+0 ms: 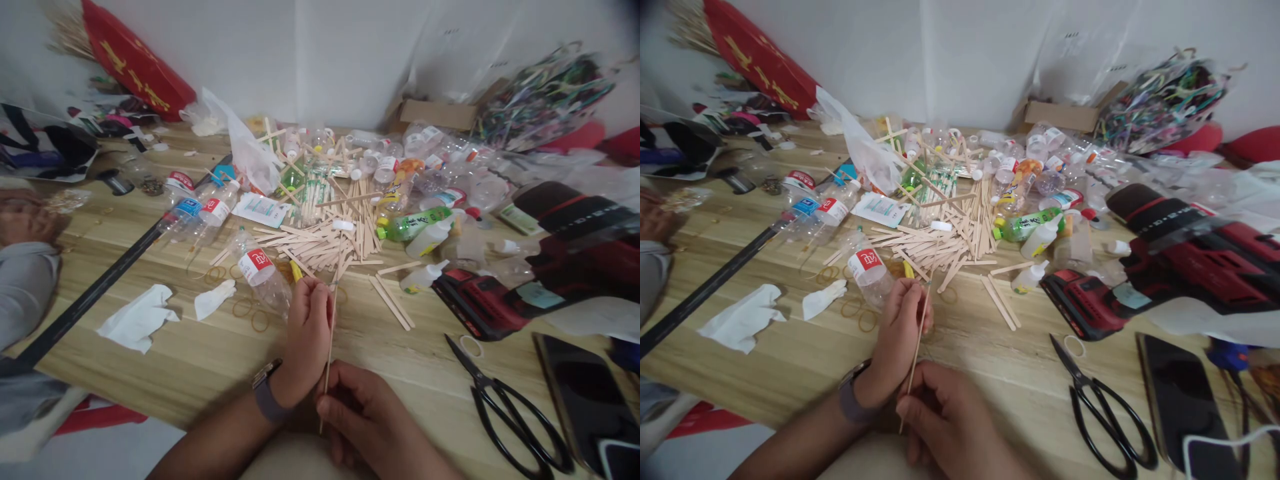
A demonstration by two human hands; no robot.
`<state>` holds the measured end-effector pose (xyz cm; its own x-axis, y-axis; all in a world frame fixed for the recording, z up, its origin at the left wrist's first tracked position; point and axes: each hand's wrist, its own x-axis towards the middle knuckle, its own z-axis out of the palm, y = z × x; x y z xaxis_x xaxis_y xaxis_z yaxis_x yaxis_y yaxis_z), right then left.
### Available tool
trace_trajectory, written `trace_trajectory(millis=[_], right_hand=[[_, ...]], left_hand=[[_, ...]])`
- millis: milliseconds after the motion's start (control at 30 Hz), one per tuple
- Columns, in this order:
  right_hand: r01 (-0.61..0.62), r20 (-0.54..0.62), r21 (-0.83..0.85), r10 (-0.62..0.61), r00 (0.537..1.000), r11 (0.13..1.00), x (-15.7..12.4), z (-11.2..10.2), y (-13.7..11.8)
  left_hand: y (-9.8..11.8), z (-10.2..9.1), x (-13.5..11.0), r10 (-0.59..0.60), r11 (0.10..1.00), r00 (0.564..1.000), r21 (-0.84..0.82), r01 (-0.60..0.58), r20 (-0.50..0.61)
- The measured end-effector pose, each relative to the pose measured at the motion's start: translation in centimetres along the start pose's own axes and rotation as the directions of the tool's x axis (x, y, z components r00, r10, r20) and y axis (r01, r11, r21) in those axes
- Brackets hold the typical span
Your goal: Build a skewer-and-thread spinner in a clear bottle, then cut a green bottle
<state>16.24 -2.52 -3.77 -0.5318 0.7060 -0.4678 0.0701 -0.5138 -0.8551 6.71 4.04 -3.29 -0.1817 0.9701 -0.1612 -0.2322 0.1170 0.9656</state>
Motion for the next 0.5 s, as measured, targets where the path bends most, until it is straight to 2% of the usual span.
trace_trajectory(millis=[233,500], right_hand=[[-0.007,0.004,-0.017,0.007,1.000,1.000,-0.3,-0.2,0.2],[0.010,0.005,-0.036,-0.010,1.000,0.999,-0.5,-0.2,0.3]], left_hand=[[-0.2,-0.6,0.1,-0.040,0.999,0.999,-0.024,0.040,0.006],[0.5,-1.9,0.0,0.067,0.994,0.998,0.089,-0.066,-0.009]])
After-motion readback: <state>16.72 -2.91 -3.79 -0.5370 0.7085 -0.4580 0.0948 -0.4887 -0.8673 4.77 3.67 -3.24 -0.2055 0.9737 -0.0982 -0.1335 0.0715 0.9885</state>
